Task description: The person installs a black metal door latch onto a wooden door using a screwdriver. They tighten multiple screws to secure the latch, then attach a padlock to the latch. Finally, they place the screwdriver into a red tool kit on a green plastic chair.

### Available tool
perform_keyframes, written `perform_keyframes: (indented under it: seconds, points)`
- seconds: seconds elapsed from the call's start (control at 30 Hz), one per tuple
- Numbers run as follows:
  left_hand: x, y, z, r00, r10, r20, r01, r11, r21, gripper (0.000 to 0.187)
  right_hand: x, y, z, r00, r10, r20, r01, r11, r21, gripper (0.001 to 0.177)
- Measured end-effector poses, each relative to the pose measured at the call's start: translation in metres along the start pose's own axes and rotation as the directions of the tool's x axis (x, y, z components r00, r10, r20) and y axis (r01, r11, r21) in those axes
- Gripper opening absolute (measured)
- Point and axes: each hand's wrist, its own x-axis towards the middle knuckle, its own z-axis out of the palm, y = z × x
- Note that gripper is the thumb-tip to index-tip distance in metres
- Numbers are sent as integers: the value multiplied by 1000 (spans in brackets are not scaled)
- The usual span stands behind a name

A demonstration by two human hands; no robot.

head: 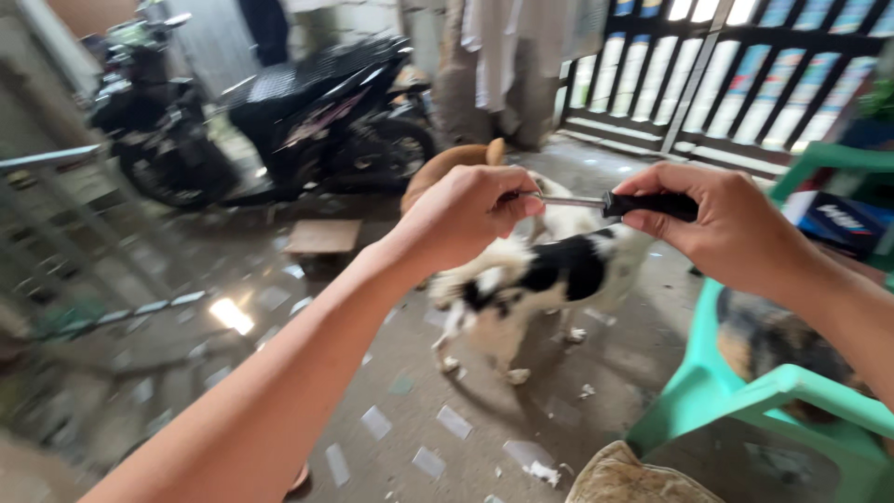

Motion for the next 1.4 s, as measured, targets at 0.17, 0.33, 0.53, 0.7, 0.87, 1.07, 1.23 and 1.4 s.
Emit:
perform_keyframes:
  seconds: [0.17,0.33,0.53,0.7,0.87,1.07,1.23,1.4]
  points:
    - [-23,6,-20,995,-78,-61,84,992,97,24,17,-9,22,996,-67,63,63,996,62,30]
    - [-35,5,-41,995,-89,-54,95,990,107,20,30,-12,33,982,-165,90,150,977,149,30]
    - [-57,-1,-54,980,-187,-75,192,978,75,18,49,-27,51,960,-254,115,231,956,181,32]
    - [-88,-8,-70,964,-251,-90,257,964,71,16,61,-49,77,952,-212,222,157,958,240,31]
    - [-114,-18,-87,900,-422,-108,430,901,63,19,82,-66,103,927,-287,243,228,943,243,28]
    - [-155,-37,-109,809,-492,-322,557,816,154,15,124,-97,159,835,-501,226,408,841,356,27]
    - [-187,-67,-130,780,-439,-445,592,747,302,16,166,-138,211,797,-469,380,337,868,364,32]
    - [-198,-84,-162,758,-451,-470,643,633,430,14,214,-173,244,750,-591,298,494,799,343,36]
